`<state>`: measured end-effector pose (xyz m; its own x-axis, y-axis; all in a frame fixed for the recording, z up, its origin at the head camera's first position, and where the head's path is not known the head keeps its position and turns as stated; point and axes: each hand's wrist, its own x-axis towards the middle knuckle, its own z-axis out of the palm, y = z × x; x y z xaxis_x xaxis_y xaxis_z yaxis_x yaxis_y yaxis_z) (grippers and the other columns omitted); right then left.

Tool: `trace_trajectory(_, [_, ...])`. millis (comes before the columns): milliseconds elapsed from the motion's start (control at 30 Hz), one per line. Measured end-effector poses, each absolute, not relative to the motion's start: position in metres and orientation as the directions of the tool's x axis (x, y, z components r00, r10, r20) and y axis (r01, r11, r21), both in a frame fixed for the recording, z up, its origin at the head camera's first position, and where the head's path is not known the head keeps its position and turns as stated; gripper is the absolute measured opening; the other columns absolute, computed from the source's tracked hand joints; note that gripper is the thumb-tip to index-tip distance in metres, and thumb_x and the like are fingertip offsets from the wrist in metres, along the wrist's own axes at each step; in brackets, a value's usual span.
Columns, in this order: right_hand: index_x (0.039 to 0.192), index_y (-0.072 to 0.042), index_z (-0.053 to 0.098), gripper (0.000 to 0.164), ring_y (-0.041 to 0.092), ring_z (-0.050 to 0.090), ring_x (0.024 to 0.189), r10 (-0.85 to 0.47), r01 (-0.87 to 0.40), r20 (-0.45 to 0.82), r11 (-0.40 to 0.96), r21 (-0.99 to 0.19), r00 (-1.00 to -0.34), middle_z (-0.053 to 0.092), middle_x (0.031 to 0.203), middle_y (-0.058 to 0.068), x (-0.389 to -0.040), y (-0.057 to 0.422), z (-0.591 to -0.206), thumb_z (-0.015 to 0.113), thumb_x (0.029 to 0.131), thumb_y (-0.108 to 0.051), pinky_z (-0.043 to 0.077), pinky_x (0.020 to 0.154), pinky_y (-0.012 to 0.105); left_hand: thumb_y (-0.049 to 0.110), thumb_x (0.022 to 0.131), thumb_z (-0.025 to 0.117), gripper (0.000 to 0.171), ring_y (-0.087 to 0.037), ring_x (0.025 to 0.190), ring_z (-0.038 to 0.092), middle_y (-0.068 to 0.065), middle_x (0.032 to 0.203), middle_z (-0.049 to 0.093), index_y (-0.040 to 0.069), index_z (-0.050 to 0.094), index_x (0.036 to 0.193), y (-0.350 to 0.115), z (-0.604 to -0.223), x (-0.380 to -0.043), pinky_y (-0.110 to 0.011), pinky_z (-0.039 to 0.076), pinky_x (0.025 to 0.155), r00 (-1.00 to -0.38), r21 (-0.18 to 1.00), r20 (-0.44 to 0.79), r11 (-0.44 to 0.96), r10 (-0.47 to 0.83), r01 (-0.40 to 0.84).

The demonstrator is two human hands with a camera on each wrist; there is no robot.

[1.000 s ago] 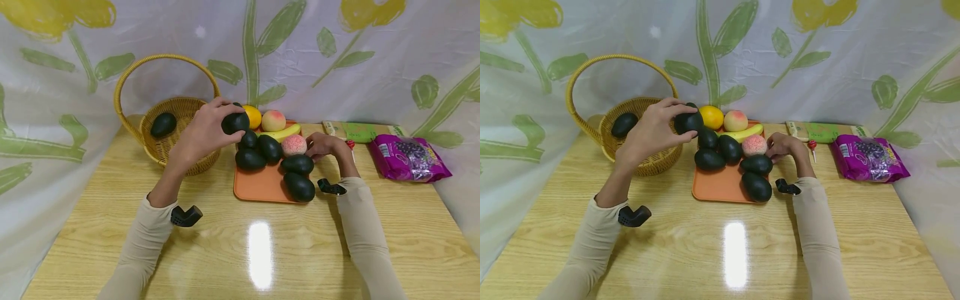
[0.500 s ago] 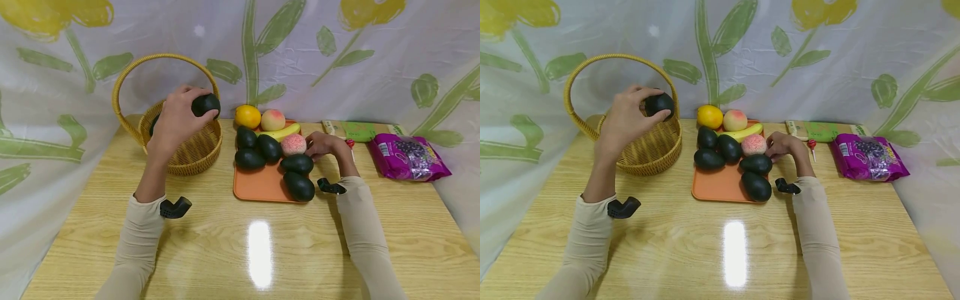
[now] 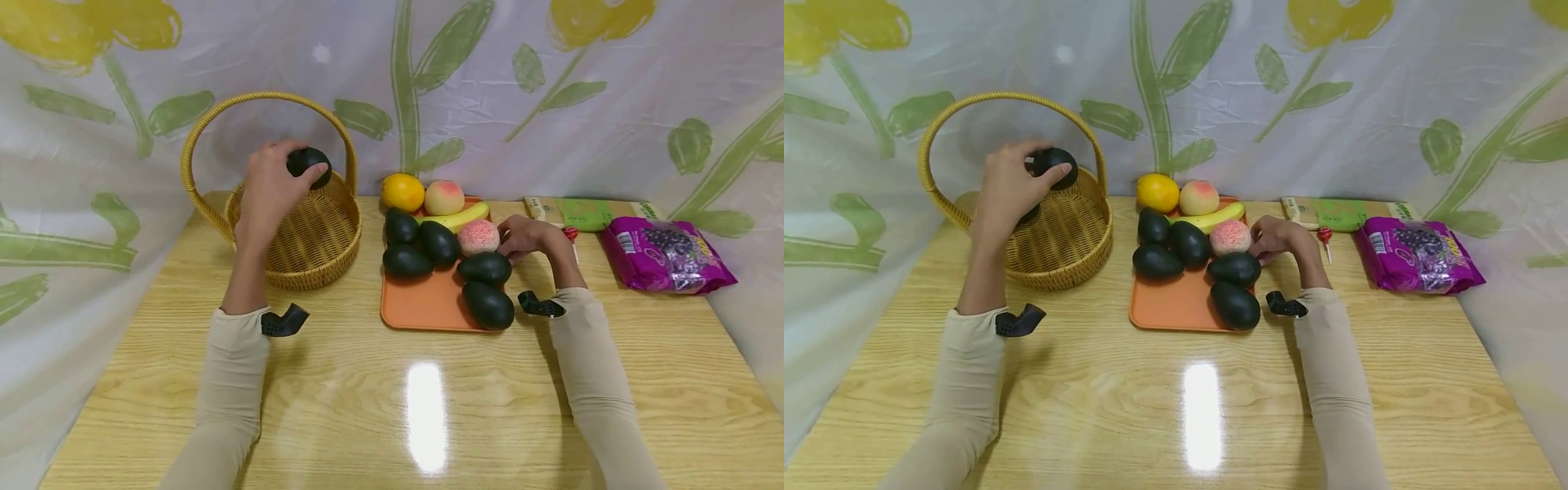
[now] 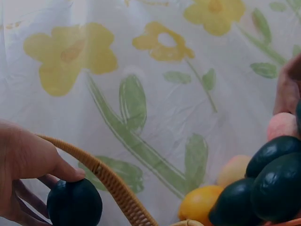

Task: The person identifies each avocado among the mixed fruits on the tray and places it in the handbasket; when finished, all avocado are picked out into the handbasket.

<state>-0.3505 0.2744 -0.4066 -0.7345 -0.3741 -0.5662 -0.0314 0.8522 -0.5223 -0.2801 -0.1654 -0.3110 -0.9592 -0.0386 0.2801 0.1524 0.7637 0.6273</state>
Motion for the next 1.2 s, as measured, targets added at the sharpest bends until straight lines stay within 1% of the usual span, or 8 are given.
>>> trace_trajectory(167, [0.127,0.007,0.061,0.042,0.011,0.063,0.078,-0.379,-0.039,-0.552,0.848,-0.529,-0.742,0.063,0.111,0.015,-0.350,0.278,-0.408,0.071,0.092,-0.015,0.057,0.068,0.021,0.040,0.102,0.066,0.056,-0.045,0.131,0.056,-0.025,0.147,0.058,0.009,0.059,0.148,-0.167,-0.319,-0.292,-0.059,0.052,0.104,-0.969,0.679,0.233,0.726,-0.078,0.105])
trace_trajectory(333, [0.128,0.006,0.061,0.043,0.011,0.063,0.078,-0.375,-0.037,-0.556,0.851,-0.524,-0.742,0.063,0.115,0.016,-0.351,0.275,-0.410,0.071,0.092,-0.016,0.057,0.068,0.021,0.035,0.103,0.066,0.056,-0.045,0.135,0.056,-0.024,0.151,0.056,0.004,0.057,0.149,-0.172,-0.328,-0.304,-0.057,0.050,0.110,-0.971,0.717,0.200,0.695,-0.127,0.057])
trace_trajectory(500, [0.124,0.007,0.061,0.039,0.011,0.061,0.078,-0.374,-0.048,-0.558,0.858,-0.512,-0.741,0.062,0.111,0.014,-0.351,0.271,-0.410,0.069,0.093,-0.014,0.056,0.068,0.020,0.028,0.103,0.067,0.055,-0.052,0.139,0.050,-0.032,0.149,0.054,-0.003,0.056,0.147,-0.173,-0.340,-0.315,-0.062,0.044,0.116,-0.962,0.683,0.209,0.731,-0.176,0.015])
trace_trajectory(600, [0.122,0.009,0.060,0.037,0.011,0.061,0.078,-0.362,-0.034,-0.569,0.863,-0.504,-0.739,0.061,0.108,0.014,-0.348,0.269,-0.406,0.068,0.092,-0.011,0.056,0.067,0.021,0.026,0.103,0.067,0.055,-0.057,0.138,0.046,-0.036,0.147,0.051,-0.006,0.055,0.146,-0.170,-0.349,-0.322,-0.067,0.041,0.115,-0.965,0.659,0.187,0.752,-0.183,-0.016])
trace_trajectory(733, [0.123,0.011,0.060,0.037,0.012,0.061,0.077,-0.352,-0.012,-0.574,0.859,-0.511,-0.739,0.062,0.107,0.016,-0.346,0.270,-0.401,0.067,0.092,-0.007,0.057,0.067,0.021,0.025,0.105,0.064,0.058,-0.063,0.137,0.043,-0.039,0.153,0.041,-0.005,0.049,0.151,-0.167,-0.359,-0.330,-0.072,0.045,0.108,-0.979,0.638,0.108,0.767,-0.175,-0.067])
trace_trajectory(833, [0.123,0.009,0.060,0.037,0.011,0.061,0.078,-0.355,-0.011,-0.564,0.853,-0.522,-0.745,0.061,0.108,0.014,-0.347,0.272,-0.404,0.069,0.092,-0.009,0.057,0.067,0.020,0.024,0.106,0.061,0.060,-0.066,0.138,0.039,-0.042,0.157,0.032,-0.009,0.042,0.154,-0.169,-0.366,-0.335,-0.072,0.046,0.107,-0.989,0.597,-0.011,0.793,-0.148,-0.125])
trace_trajectory(1000, [0.120,0.007,0.061,0.035,0.011,0.061,0.078,-0.365,-0.036,-0.550,0.855,-0.518,-0.751,0.061,0.106,0.013,-0.353,0.277,-0.413,0.070,0.092,-0.012,0.057,0.068,0.020,0.018,0.105,0.064,0.056,-0.066,0.137,0.039,-0.046,0.154,0.031,-0.018,0.047,0.144,-0.170,-0.369,-0.339,-0.068,0.047,0.109,-0.979,0.498,-0.184,0.850,-0.093,-0.174])
trace_trajectory(1200, [0.120,0.007,0.060,0.035,0.011,0.061,0.077,-0.360,-0.021,-0.563,0.855,-0.519,-0.744,0.060,0.104,0.012,-0.354,0.278,-0.413,0.070,0.092,-0.011,0.058,0.068,0.021,0.017,0.105,0.063,0.061,-0.063,0.137,0.041,-0.044,0.154,0.033,-0.016,0.040,0.150,-0.171,-0.370,-0.341,-0.067,0.049,0.106,-0.962,0.444,-0.268,0.878,-0.059,-0.178])
